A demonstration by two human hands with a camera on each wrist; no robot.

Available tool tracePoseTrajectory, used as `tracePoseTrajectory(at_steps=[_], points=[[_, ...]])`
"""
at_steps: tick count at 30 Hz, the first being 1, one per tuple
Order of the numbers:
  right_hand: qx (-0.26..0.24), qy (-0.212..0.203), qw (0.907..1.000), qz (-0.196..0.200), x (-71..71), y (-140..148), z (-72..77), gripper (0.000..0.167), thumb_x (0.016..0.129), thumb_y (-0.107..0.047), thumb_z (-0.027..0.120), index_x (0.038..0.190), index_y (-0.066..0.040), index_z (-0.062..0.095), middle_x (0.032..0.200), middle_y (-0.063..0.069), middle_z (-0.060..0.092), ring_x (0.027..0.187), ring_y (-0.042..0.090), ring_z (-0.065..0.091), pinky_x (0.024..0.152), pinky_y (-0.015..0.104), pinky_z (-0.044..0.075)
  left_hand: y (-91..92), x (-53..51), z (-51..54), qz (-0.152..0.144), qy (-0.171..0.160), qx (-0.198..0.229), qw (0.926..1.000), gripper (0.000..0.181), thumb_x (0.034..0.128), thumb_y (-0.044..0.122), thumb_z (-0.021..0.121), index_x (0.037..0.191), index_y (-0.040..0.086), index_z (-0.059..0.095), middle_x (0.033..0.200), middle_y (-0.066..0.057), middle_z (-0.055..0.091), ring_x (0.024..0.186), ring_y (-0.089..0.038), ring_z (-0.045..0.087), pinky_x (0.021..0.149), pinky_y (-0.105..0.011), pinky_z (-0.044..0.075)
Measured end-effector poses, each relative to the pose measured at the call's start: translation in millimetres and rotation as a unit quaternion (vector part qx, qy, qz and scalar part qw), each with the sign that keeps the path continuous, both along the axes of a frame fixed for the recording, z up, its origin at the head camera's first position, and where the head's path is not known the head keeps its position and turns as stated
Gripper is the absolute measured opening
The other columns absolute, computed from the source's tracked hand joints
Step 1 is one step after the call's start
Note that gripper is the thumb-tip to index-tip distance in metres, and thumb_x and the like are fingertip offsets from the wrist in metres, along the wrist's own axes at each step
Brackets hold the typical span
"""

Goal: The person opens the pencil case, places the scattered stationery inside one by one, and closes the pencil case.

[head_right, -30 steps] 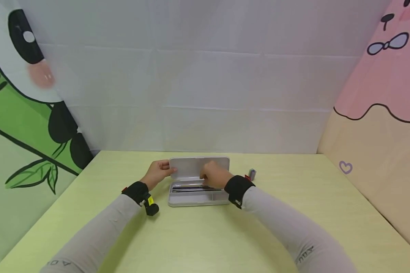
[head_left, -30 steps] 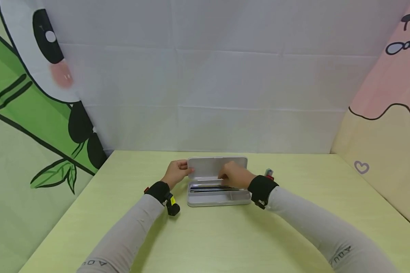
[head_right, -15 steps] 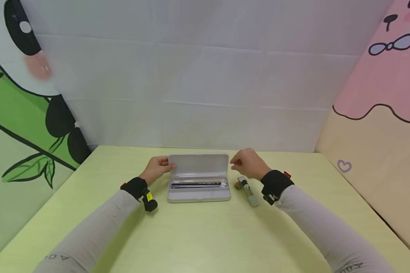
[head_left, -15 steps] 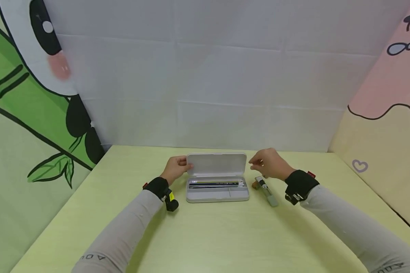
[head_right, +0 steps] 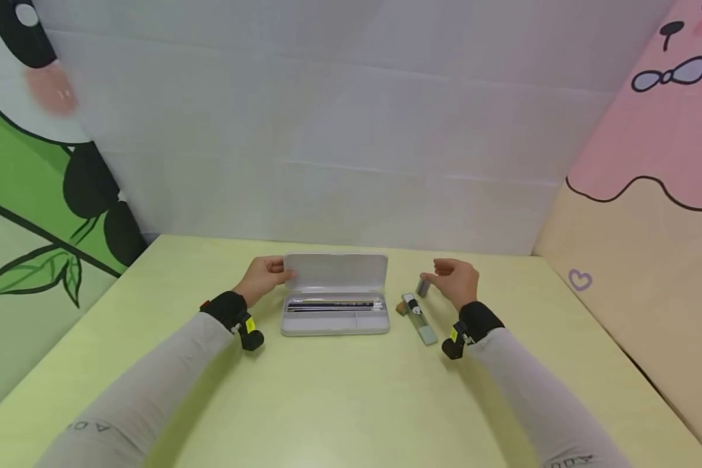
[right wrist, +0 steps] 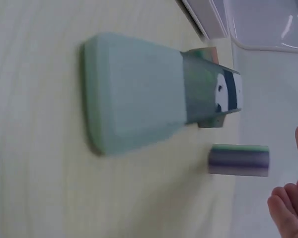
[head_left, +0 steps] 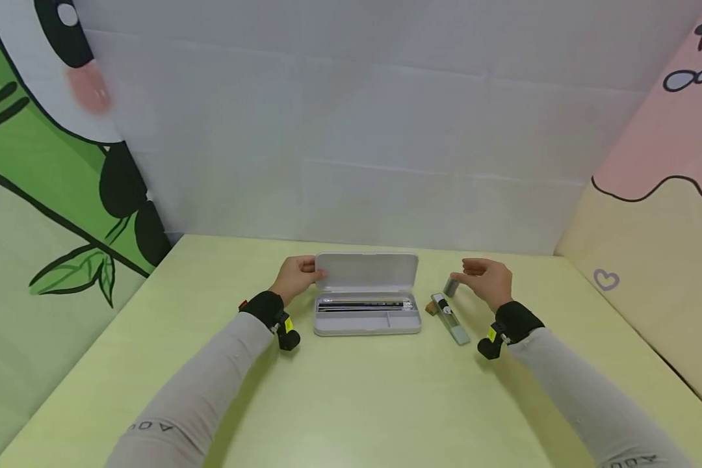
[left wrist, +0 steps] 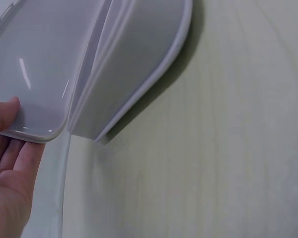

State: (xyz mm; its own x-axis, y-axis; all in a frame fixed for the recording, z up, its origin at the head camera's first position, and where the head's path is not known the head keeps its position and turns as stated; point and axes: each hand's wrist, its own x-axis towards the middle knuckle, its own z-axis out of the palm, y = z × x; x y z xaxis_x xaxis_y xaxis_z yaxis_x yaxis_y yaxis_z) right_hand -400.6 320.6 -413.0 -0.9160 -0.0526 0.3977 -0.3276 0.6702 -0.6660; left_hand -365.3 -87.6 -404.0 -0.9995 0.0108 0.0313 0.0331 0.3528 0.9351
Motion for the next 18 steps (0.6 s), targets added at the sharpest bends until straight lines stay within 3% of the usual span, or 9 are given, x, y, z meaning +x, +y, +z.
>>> tracePoseTrajectory(at_steps=[3, 7, 13, 18], points=[[-0.057, -0.086, 0.9943, -0.027, 20.9, -12, 12.3, 0.051, 0.085, -0.027, 0.073, 0.125, 0.002, 0.061, 0.121, 0.025, 0.065, 0.108, 0.033, 0.063, 0.087, 0.039, 0.053, 1.4, -0.9, 0.9, 0.0, 0.0, -0.002, 1.0, 0.041, 0.0909, 0.011, 0.066, 0.129, -0.002, 0.059, 0.126, -0.022, 0.063, 0.118, -0.033, 0.062, 0.096, -0.038, 0.053], [-0.083, -0.149, 0.9847, -0.037, 25.6, -20, 11.8, 0.048, 0.085, -0.018, 0.073, 0.127, 0.003, 0.06, 0.121, 0.024, 0.065, 0.119, 0.038, 0.057, 0.101, 0.042, 0.047, -1.0, -0.1, -0.8, 0.004, -0.007, 0.004, 1.0, 0.041, 0.0906, 0.011, 0.066, 0.129, -0.001, 0.059, 0.126, -0.022, 0.064, 0.117, -0.033, 0.062, 0.094, -0.036, 0.054], [-0.093, -0.151, 0.9832, -0.043, 19.5, -22, 4.3, 0.045, 0.082, -0.014, 0.076, 0.122, 0.002, 0.064, 0.109, 0.02, 0.072, 0.117, 0.039, 0.057, 0.103, 0.046, 0.045, -1.5, -3.1, -1.8, 0.007, -0.011, 0.007, 0.9999, 0.042, 0.0904, 0.011, 0.066, 0.129, -0.001, 0.059, 0.127, -0.022, 0.063, 0.118, -0.032, 0.062, 0.095, -0.036, 0.054], [-0.083, -0.132, 0.9859, -0.06, 16.9, -20, 2.2, 0.04, 0.081, -0.014, 0.076, 0.117, 0.002, 0.067, 0.111, 0.023, 0.07, 0.115, 0.039, 0.057, 0.101, 0.046, 0.045, 2.2, -3.0, 0.7, 0.009, -0.007, -0.001, 0.9999, 0.041, 0.0907, 0.01, 0.066, 0.13, -0.001, 0.058, 0.127, -0.022, 0.063, 0.118, -0.033, 0.062, 0.097, -0.039, 0.053]])
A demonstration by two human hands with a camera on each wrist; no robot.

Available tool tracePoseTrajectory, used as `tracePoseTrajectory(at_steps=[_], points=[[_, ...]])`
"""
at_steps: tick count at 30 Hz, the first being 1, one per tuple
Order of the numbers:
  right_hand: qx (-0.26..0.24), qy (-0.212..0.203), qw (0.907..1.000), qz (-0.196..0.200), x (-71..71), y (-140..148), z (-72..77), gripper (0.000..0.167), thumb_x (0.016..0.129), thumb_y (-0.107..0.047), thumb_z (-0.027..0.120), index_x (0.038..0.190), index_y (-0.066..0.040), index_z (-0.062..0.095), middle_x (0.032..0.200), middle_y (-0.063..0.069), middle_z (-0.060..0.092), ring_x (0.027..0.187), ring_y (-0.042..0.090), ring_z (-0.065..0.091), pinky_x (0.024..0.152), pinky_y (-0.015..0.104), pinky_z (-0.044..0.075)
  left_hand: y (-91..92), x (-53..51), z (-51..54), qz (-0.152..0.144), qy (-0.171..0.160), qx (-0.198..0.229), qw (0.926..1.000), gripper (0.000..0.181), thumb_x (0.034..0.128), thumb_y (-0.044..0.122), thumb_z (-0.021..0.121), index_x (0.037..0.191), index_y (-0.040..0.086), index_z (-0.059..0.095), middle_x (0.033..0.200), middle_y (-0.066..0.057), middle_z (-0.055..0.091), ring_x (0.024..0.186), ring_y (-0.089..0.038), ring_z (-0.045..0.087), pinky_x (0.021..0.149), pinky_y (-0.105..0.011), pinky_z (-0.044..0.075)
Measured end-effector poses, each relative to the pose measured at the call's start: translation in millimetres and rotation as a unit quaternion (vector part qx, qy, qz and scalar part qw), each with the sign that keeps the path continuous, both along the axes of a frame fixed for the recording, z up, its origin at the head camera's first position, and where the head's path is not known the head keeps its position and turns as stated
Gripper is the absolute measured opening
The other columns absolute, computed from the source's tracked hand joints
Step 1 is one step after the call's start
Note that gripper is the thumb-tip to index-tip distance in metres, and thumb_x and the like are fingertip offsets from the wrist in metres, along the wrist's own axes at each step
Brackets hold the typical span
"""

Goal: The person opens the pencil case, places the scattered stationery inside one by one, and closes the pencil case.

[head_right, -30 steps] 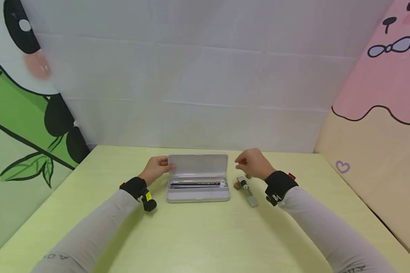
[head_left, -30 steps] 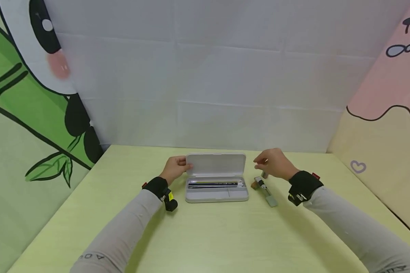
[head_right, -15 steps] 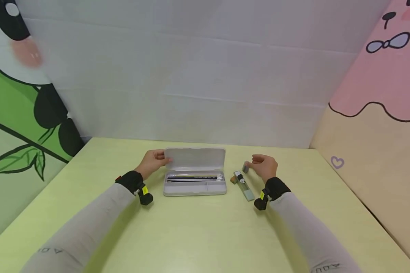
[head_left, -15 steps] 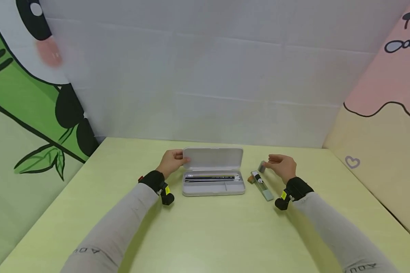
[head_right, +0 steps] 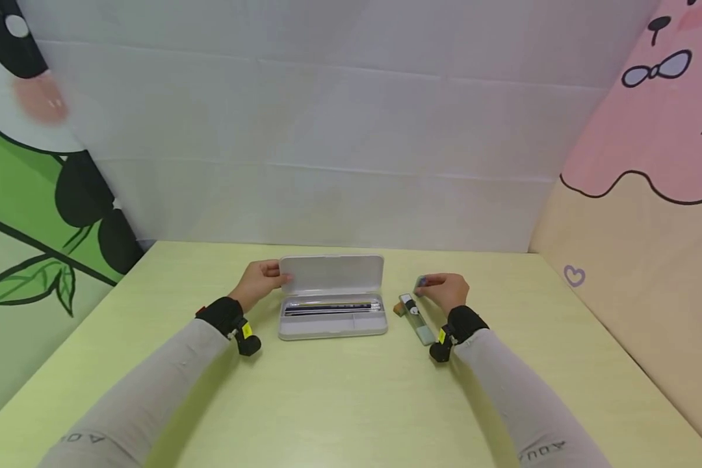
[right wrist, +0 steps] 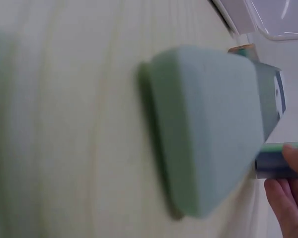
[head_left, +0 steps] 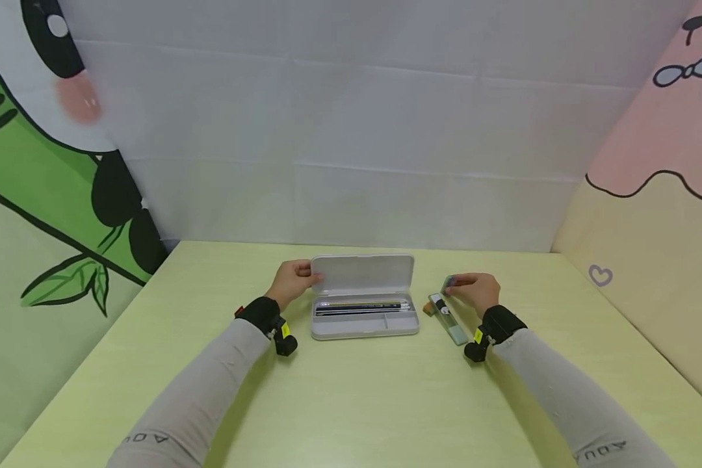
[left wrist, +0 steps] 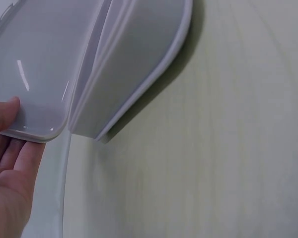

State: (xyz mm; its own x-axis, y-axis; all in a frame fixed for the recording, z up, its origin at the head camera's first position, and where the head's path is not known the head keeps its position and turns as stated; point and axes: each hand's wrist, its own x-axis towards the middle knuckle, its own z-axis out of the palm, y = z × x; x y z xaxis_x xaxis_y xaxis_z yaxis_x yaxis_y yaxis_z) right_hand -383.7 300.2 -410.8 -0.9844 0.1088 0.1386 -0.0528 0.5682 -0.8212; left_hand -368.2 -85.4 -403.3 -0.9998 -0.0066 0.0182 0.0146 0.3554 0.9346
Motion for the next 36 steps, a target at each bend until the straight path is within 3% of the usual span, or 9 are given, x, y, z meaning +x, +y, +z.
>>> tracePoseTrajectory(at_steps=[5, 11, 15, 18, 22, 24, 31, 36], points=[[-0.001, 0.017, 0.9999, 0.0, 1.8, 5, 5.0, 0.038, 0.083, -0.012, 0.074, 0.118, 0.002, 0.067, 0.115, 0.025, 0.068, 0.112, 0.038, 0.06, 0.095, 0.04, 0.05, 2.0, 3.3, -1.0, -0.003, 0.0, -0.002, 1.0, 0.041, 0.0911, 0.01, 0.065, 0.13, -0.001, 0.058, 0.127, -0.022, 0.063, 0.119, -0.034, 0.061, 0.099, -0.041, 0.052], [0.023, 0.027, 0.9994, -0.001, 1.0, 9, 23.1, 0.039, 0.084, -0.019, 0.074, 0.119, -0.002, 0.068, 0.116, 0.021, 0.069, 0.104, 0.029, 0.066, 0.08, 0.024, 0.054, 1.0, 5.1, -3.2, -0.001, -0.007, 0.003, 1.0, 0.041, 0.0908, 0.01, 0.066, 0.13, -0.001, 0.058, 0.127, -0.022, 0.063, 0.119, -0.033, 0.061, 0.098, -0.04, 0.052], [0.033, 0.036, 0.9987, 0.012, 2.7, 13, 33.5, 0.04, 0.085, -0.019, 0.073, 0.12, -0.001, 0.067, 0.117, 0.023, 0.068, 0.088, 0.007, 0.066, 0.083, 0.028, 0.055, 0.9, 8.0, -2.6, 0.002, -0.007, 0.004, 1.0, 0.041, 0.0906, 0.01, 0.066, 0.129, -0.002, 0.058, 0.127, -0.022, 0.063, 0.118, -0.033, 0.062, 0.098, -0.04, 0.052], [0.066, 0.055, 0.9955, 0.042, 5.0, 13, 39.7, 0.038, 0.085, -0.017, 0.073, 0.119, 0.0, 0.067, 0.113, 0.024, 0.069, 0.086, 0.008, 0.066, 0.081, 0.029, 0.056, 0.8, 10.6, -1.7, 0.002, -0.006, 0.003, 1.0, 0.041, 0.0908, 0.009, 0.065, 0.13, -0.002, 0.058, 0.126, -0.022, 0.063, 0.118, -0.033, 0.062, 0.098, -0.04, 0.052], [0.126, 0.099, 0.9824, 0.096, 9.5, 6, 49.1, 0.033, 0.084, -0.012, 0.073, 0.114, 0.002, 0.069, 0.104, 0.025, 0.071, 0.095, 0.032, 0.07, 0.077, 0.032, 0.059, 0.4, 12.8, -2.0, 0.0, -0.006, 0.006, 1.0, 0.041, 0.0909, 0.009, 0.065, 0.13, -0.002, 0.058, 0.126, -0.022, 0.063, 0.119, -0.033, 0.061, 0.098, -0.04, 0.052], [0.137, 0.116, 0.9759, 0.124, 12.8, 1, 54.9, 0.031, 0.083, -0.008, 0.073, 0.112, 0.004, 0.069, 0.102, 0.026, 0.071, 0.096, 0.038, 0.069, 0.078, 0.036, 0.059, 0.2, 13.2, -2.5, -0.001, -0.006, 0.01, 0.9999, 0.04, 0.0907, 0.009, 0.065, 0.129, -0.002, 0.059, 0.126, -0.022, 0.063, 0.118, -0.033, 0.062, 0.098, -0.04, 0.052], [0.143, 0.122, 0.9594, 0.21, 27.6, -22, 72.9, 0.027, 0.081, 0.001, 0.072, 0.108, 0.005, 0.07, 0.101, 0.025, 0.07, 0.094, 0.037, 0.069, 0.08, 0.034, 0.059, -1.7, 9.3, -5.0, -0.006, -0.009, 0.013, 0.9999, 0.041, 0.0905, 0.011, 0.066, 0.129, -0.001, 0.059, 0.126, -0.021, 0.064, 0.118, -0.032, 0.062, 0.098, -0.039, 0.052], [0.167, 0.131, 0.9335, 0.289, 37.5, -42, 79.2, 0.025, 0.079, 0.004, 0.073, 0.103, 0.004, 0.072, 0.098, 0.021, 0.072, 0.09, 0.032, 0.07, 0.081, 0.034, 0.059, -2.0, 10.3, 1.2, -0.011, -0.003, 0.007, 0.9999, 0.04, 0.0903, 0.01, 0.066, 0.128, -0.001, 0.059, 0.126, -0.022, 0.064, 0.119, -0.033, 0.061, 0.099, -0.04, 0.052]])
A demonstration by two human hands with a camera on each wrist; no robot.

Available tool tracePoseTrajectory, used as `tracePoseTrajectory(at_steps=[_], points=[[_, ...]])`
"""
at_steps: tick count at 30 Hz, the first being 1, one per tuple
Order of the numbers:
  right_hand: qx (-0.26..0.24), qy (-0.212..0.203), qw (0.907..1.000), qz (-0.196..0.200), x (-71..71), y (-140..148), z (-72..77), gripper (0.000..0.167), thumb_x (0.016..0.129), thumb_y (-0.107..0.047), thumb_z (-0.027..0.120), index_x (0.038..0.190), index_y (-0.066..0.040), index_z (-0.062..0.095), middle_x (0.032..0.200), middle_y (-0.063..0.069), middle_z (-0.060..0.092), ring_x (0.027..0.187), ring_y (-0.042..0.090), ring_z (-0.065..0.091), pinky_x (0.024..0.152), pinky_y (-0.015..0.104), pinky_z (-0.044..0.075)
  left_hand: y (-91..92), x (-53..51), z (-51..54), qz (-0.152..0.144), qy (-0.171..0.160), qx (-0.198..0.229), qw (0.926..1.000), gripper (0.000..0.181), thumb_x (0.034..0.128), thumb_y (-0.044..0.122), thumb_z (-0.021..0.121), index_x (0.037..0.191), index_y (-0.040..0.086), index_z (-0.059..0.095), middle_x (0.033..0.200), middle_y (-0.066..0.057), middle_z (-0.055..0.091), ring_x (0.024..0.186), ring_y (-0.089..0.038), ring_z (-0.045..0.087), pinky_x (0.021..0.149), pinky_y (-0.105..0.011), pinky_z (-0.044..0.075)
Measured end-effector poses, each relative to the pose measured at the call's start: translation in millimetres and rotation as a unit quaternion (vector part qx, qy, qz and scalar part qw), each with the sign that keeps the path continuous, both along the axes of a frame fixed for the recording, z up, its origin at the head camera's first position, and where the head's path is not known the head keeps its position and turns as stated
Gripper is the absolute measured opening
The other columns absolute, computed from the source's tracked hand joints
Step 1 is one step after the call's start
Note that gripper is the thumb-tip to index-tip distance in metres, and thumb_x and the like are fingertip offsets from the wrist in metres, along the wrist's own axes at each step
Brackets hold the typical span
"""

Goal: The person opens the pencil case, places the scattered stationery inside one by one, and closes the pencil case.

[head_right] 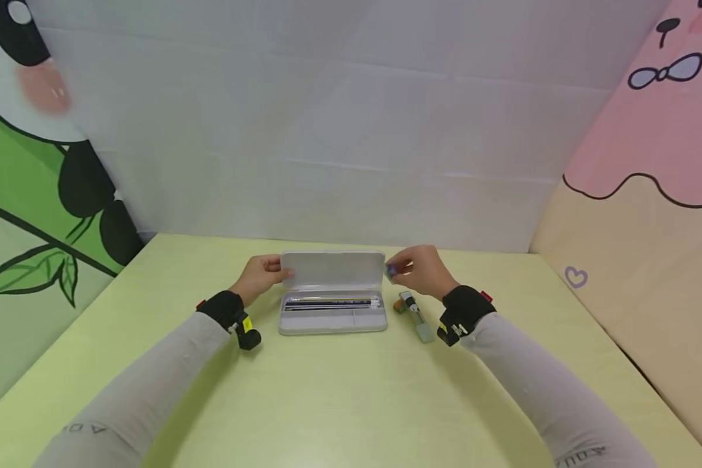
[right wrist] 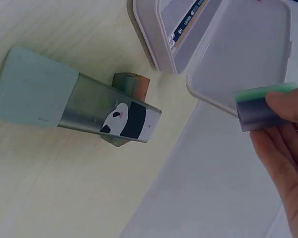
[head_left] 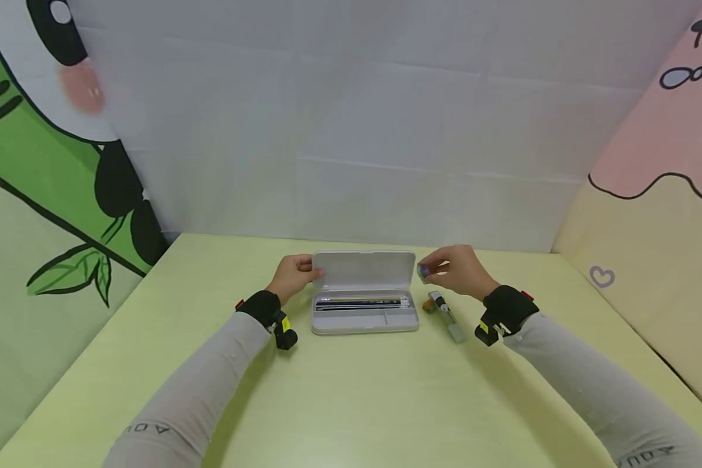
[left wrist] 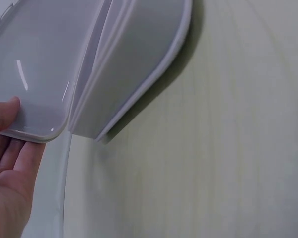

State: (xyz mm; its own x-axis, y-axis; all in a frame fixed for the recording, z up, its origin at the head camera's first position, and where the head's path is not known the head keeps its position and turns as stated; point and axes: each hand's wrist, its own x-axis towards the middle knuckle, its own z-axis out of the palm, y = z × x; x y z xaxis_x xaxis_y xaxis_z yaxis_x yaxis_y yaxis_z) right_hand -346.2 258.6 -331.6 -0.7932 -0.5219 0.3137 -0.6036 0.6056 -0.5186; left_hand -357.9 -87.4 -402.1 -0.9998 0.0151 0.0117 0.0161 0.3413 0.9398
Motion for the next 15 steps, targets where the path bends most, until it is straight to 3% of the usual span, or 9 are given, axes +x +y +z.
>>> tracePoseTrajectory(at_steps=[6, 10, 15], points=[[0.037, 0.027, 0.997, 0.062, 3.5, -15, 0.1, 0.024, 0.078, 0.007, 0.072, 0.102, 0.006, 0.072, 0.095, 0.018, 0.072, 0.084, 0.028, 0.071, 0.079, 0.034, 0.06, 2.2, 0.7, 4.4, 0.0, -0.002, -0.011, 0.9999, 0.04, 0.0902, 0.011, 0.066, 0.128, -0.001, 0.06, 0.126, -0.021, 0.064, 0.119, -0.033, 0.061, 0.1, -0.041, 0.051], [0.069, 0.037, 0.9932, 0.086, 4.7, -25, -2.8, 0.024, 0.078, 0.008, 0.071, 0.101, 0.006, 0.073, 0.092, 0.016, 0.072, 0.08, 0.024, 0.071, 0.076, 0.035, 0.06, -0.6, -0.3, 1.7, -0.001, -0.003, -0.01, 0.9999, 0.041, 0.0902, 0.011, 0.066, 0.129, 0.0, 0.06, 0.125, -0.021, 0.064, 0.119, -0.033, 0.062, 0.099, -0.04, 0.052], [0.114, 0.045, 0.9834, 0.134, 6.6, -37, -6.2, 0.023, 0.078, 0.008, 0.07, 0.101, 0.004, 0.073, 0.092, 0.013, 0.072, 0.08, 0.02, 0.07, 0.073, 0.028, 0.059, -4.1, -1.2, -5.3, -0.001, -0.003, -0.004, 1.0, 0.041, 0.0905, 0.011, 0.066, 0.129, -0.001, 0.059, 0.125, -0.022, 0.064, 0.118, -0.033, 0.062, 0.098, -0.04, 0.052]])
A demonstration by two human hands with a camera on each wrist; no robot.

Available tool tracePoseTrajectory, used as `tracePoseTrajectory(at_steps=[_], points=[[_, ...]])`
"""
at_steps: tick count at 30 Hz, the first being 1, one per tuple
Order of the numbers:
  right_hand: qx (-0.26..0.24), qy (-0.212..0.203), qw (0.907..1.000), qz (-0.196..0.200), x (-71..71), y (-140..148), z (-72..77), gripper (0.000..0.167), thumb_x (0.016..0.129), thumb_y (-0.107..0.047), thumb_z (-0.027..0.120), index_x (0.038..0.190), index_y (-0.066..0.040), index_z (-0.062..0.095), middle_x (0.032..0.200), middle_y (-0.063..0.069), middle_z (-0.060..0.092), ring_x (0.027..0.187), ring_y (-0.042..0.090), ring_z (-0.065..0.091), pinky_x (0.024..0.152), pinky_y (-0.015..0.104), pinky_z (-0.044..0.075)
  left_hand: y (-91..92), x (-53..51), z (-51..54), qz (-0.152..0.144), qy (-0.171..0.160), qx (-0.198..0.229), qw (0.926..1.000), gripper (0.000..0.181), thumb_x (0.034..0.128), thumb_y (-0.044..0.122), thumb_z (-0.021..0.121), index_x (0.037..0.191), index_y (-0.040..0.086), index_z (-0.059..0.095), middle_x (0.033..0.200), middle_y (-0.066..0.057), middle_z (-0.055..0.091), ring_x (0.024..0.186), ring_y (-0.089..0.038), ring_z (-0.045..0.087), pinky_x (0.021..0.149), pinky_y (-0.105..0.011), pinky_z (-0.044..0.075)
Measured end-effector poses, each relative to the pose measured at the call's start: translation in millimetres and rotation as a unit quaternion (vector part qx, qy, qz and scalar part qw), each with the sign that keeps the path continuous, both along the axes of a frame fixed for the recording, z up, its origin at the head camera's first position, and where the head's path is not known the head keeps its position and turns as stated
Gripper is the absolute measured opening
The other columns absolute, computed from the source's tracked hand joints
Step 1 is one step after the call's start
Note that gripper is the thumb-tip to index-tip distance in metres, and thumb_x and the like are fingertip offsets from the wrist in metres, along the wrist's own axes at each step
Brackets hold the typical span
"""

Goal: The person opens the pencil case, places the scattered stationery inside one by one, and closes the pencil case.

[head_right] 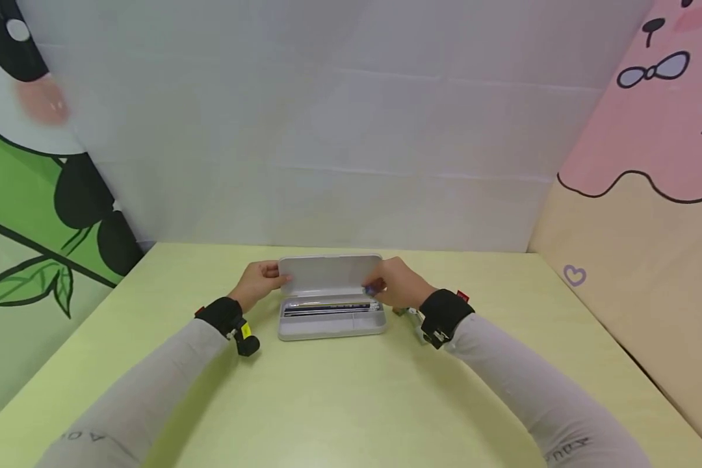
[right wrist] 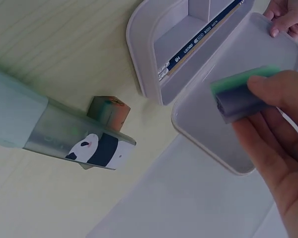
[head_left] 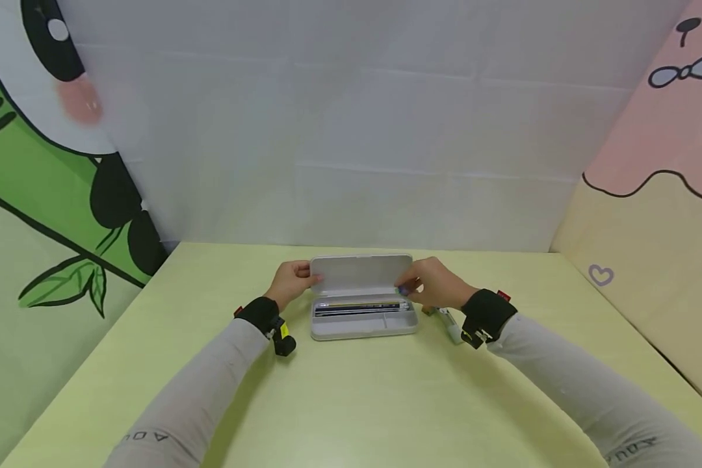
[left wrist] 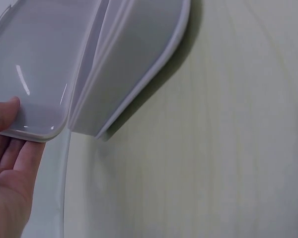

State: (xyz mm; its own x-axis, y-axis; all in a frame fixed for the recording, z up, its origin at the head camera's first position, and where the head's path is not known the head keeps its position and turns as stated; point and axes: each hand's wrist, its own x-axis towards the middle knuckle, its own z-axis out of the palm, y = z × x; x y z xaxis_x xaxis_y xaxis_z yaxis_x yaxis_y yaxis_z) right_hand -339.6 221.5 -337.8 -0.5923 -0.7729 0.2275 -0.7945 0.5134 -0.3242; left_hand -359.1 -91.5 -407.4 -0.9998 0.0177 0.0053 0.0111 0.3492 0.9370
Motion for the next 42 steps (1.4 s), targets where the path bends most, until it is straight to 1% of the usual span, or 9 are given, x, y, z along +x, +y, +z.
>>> tracePoseTrajectory(at_steps=[5, 9, 12, 16, 18, 31, 38, 41, 42], points=[[0.043, -0.006, 0.9983, 0.038, 3.7, -11, -0.2, 0.024, 0.079, 0.009, 0.069, 0.103, 0.005, 0.072, 0.092, 0.013, 0.073, 0.079, 0.017, 0.069, 0.072, 0.022, 0.058, -1.1, 3.0, -5.2, 0.002, -0.004, 0.011, 0.9999, 0.042, 0.0901, 0.01, 0.066, 0.129, -0.002, 0.058, 0.126, -0.022, 0.063, 0.119, -0.033, 0.061, 0.099, -0.04, 0.052], [0.059, -0.025, 0.9975, 0.03, 3.0, -17, -4.3, 0.03, 0.079, 0.009, 0.069, 0.108, 0.004, 0.07, 0.089, 0.008, 0.073, 0.077, 0.012, 0.067, 0.07, 0.019, 0.056, -0.7, 4.6, -6.2, 0.002, -0.003, 0.012, 0.9999, 0.042, 0.0901, 0.009, 0.066, 0.129, -0.002, 0.058, 0.126, -0.022, 0.063, 0.12, -0.034, 0.061, 0.098, -0.04, 0.052], [0.065, -0.034, 0.9972, 0.017, 2.0, -22, -9.7, 0.026, 0.078, 0.009, 0.07, 0.102, 0.001, 0.071, 0.085, 0.004, 0.071, 0.074, 0.009, 0.062, 0.068, 0.018, 0.054, -0.4, 5.8, -6.0, 0.003, -0.003, 0.011, 0.9999, 0.041, 0.0901, 0.009, 0.066, 0.129, -0.002, 0.059, 0.126, -0.022, 0.063, 0.119, -0.034, 0.061, 0.098, -0.04, 0.052], [0.065, -0.029, 0.9973, 0.017, 4.2, -27, -15.4, 0.017, 0.075, 0.009, 0.071, 0.086, -0.003, 0.069, 0.08, 0.004, 0.068, 0.071, 0.01, 0.058, 0.065, 0.018, 0.051, 0.0, 5.7, -6.4, 0.003, -0.003, 0.011, 0.9999, 0.041, 0.0899, 0.009, 0.066, 0.128, -0.003, 0.059, 0.125, -0.023, 0.063, 0.118, -0.033, 0.062, 0.096, -0.04, 0.053], [0.064, -0.022, 0.9974, 0.023, 5.8, -29, -17.2, 0.017, 0.074, 0.01, 0.071, 0.083, -0.004, 0.07, 0.078, 0.005, 0.068, 0.07, 0.01, 0.058, 0.064, 0.018, 0.051, 0.2, 6.3, -5.5, 0.004, -0.004, 0.013, 0.9999, 0.041, 0.0897, 0.009, 0.067, 0.128, -0.002, 0.059, 0.125, -0.023, 0.063, 0.117, -0.033, 0.062, 0.096, -0.04, 0.053], [0.077, -0.01, 0.9968, 0.02, 8.6, -33, -18.2, 0.02, 0.071, 0.013, 0.069, 0.082, -0.002, 0.073, 0.075, 0.005, 0.069, 0.066, 0.007, 0.057, 0.062, 0.018, 0.05, -1.4, 5.0, -2.2, 0.004, -0.009, 0.016, 0.9998, 0.04, 0.0894, 0.008, 0.067, 0.127, -0.002, 0.06, 0.125, -0.022, 0.064, 0.118, -0.032, 0.062, 0.099, -0.04, 0.052], [0.086, 0.009, 0.9962, 0.014, 8.8, -35, -21.1, 0.024, 0.068, 0.016, 0.065, 0.08, -0.003, 0.074, 0.072, 0.003, 0.069, 0.064, 0.005, 0.056, 0.061, 0.019, 0.051, -7.0, 8.1, -0.7, -0.008, 0.018, 0.033, 0.9993, 0.04, 0.084, 0.014, 0.074, 0.12, 0.0, 0.066, 0.114, -0.019, 0.071, 0.106, -0.026, 0.069, 0.089, -0.036, 0.056], [0.089, 0.015, 0.9958, 0.013, 10.5, -36, -24.2, 0.025, 0.067, 0.017, 0.064, 0.079, -0.003, 0.074, 0.072, 0.003, 0.069, 0.064, 0.006, 0.056, 0.06, 0.019, 0.05, -6.0, 9.0, 0.0, -0.006, 0.012, 0.031, 0.9994, 0.04, 0.0858, 0.012, 0.072, 0.123, -0.001, 0.064, 0.117, -0.02, 0.069, 0.109, -0.028, 0.067, 0.092, -0.037, 0.056], [0.09, 0.017, 0.9957, 0.012, 11.5, -36, -24.9, 0.025, 0.067, 0.017, 0.064, 0.078, -0.003, 0.074, 0.072, 0.003, 0.069, 0.063, 0.006, 0.055, 0.06, 0.019, 0.05, -4.9, 9.1, 1.0, 0.0, 0.001, 0.026, 0.9997, 0.04, 0.0875, 0.01, 0.07, 0.125, -0.002, 0.062, 0.121, -0.022, 0.066, 0.114, -0.03, 0.065, 0.096, -0.04, 0.054]])
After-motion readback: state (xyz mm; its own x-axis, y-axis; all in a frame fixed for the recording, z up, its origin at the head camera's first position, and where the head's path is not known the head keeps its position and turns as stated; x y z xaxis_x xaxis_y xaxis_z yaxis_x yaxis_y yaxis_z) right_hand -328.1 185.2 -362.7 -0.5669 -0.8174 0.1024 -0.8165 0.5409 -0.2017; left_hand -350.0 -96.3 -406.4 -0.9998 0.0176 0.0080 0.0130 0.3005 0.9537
